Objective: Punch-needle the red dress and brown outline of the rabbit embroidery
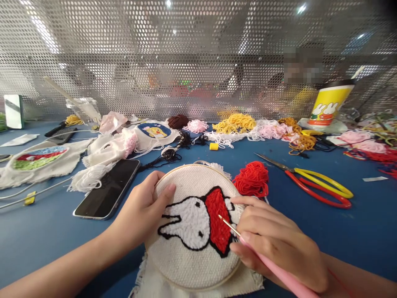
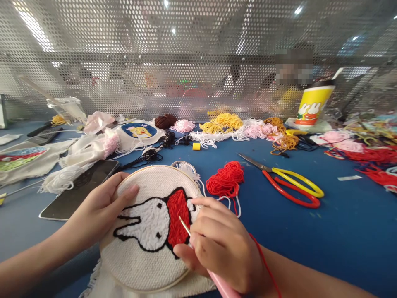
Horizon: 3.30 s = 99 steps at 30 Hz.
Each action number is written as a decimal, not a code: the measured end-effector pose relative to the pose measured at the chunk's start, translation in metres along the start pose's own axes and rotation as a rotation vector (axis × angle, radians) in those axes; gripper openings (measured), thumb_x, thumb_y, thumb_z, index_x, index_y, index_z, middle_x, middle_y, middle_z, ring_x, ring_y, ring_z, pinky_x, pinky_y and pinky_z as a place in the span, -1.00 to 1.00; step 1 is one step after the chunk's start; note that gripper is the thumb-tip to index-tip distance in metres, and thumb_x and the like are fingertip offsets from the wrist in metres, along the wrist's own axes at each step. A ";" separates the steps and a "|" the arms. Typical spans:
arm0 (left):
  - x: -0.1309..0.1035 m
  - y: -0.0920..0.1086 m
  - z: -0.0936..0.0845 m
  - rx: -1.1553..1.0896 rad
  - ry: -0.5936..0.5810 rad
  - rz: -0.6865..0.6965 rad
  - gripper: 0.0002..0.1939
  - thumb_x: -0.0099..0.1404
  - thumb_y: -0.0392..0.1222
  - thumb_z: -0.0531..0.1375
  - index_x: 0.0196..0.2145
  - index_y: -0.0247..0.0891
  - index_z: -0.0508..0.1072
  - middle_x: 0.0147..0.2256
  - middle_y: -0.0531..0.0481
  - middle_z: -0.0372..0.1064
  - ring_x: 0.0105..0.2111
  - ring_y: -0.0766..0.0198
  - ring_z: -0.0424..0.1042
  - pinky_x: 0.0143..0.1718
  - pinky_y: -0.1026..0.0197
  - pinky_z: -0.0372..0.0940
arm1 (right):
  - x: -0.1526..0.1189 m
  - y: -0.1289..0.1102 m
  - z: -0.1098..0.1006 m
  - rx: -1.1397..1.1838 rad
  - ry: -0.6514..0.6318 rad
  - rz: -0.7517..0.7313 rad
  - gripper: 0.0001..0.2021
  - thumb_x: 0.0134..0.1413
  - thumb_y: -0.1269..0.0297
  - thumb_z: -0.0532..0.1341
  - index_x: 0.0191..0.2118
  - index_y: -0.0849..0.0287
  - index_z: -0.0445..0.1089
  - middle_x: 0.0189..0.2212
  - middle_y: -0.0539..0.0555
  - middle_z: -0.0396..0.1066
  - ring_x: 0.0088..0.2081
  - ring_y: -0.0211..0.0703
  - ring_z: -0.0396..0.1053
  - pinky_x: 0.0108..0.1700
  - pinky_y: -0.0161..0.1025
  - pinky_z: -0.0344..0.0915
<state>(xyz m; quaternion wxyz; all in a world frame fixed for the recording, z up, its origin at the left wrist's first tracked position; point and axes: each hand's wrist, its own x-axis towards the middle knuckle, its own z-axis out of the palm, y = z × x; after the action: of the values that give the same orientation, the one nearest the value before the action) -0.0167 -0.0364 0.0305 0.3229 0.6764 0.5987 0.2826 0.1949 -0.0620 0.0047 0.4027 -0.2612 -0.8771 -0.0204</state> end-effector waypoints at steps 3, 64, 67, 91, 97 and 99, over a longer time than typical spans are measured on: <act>0.000 0.000 0.000 0.017 -0.007 0.006 -0.74 0.14 0.04 -0.05 -0.41 -0.21 0.19 -0.58 0.11 0.16 -0.56 0.29 0.19 -0.58 0.30 0.12 | 0.005 -0.004 -0.003 -0.050 -0.007 -0.024 -0.82 -0.06 0.42 0.06 -0.60 0.13 0.09 -0.71 -0.13 0.18 -0.63 -0.40 0.14 -0.11 -0.18 0.26; 0.002 -0.003 0.002 -0.009 0.002 0.004 -0.73 0.13 0.06 -0.03 -0.42 -0.21 0.20 -0.58 0.11 0.17 -0.54 0.28 0.20 -0.56 0.29 0.13 | 0.007 -0.009 -0.008 0.007 -0.049 0.061 -0.83 -0.10 0.52 0.05 -0.55 0.17 0.03 -0.68 -0.16 0.11 -0.60 -0.43 0.14 -0.06 0.06 0.10; 0.002 -0.003 0.002 -0.018 0.004 0.004 -0.74 0.13 0.05 -0.03 -0.42 -0.21 0.20 -0.58 0.11 0.18 -0.53 0.28 0.21 -0.56 0.29 0.13 | 0.005 -0.006 -0.006 0.044 -0.005 0.062 -0.85 -0.09 0.51 0.06 -0.49 0.15 0.04 -0.65 -0.17 0.13 -0.60 -0.43 0.15 -0.08 0.07 0.13; 0.003 -0.002 0.002 -0.017 -0.010 -0.013 -0.75 0.13 0.03 -0.02 -0.42 -0.22 0.21 -0.59 0.12 0.20 -0.55 0.29 0.24 -0.57 0.29 0.16 | 0.003 -0.003 -0.001 0.188 0.091 0.127 -0.93 -0.02 0.43 0.08 -0.44 0.19 0.12 -0.62 -0.08 0.20 -0.58 -0.38 0.18 -0.14 -0.02 0.27; 0.003 -0.001 0.001 -0.027 -0.003 -0.007 -0.77 0.13 0.00 -0.02 -0.41 -0.23 0.22 -0.58 0.11 0.20 -0.56 0.30 0.23 -0.56 0.28 0.16 | 0.006 -0.003 -0.004 0.169 0.028 0.097 -0.91 -0.02 0.42 0.08 -0.45 0.16 0.10 -0.66 -0.11 0.19 -0.61 -0.38 0.17 -0.13 -0.01 0.24; 0.003 -0.001 0.001 -0.028 -0.003 -0.009 -0.76 0.13 0.00 -0.02 -0.41 -0.23 0.22 -0.58 0.11 0.20 -0.56 0.29 0.24 -0.57 0.28 0.16 | 0.006 -0.003 -0.004 0.172 0.031 0.102 -0.91 -0.02 0.42 0.08 -0.46 0.16 0.10 -0.66 -0.11 0.18 -0.61 -0.38 0.17 -0.13 -0.01 0.24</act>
<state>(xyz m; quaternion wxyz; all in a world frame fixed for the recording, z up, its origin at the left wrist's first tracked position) -0.0159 -0.0331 0.0293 0.3348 0.6695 0.5971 0.2884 0.1932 -0.0632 0.0120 0.4377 -0.2697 -0.8547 0.0717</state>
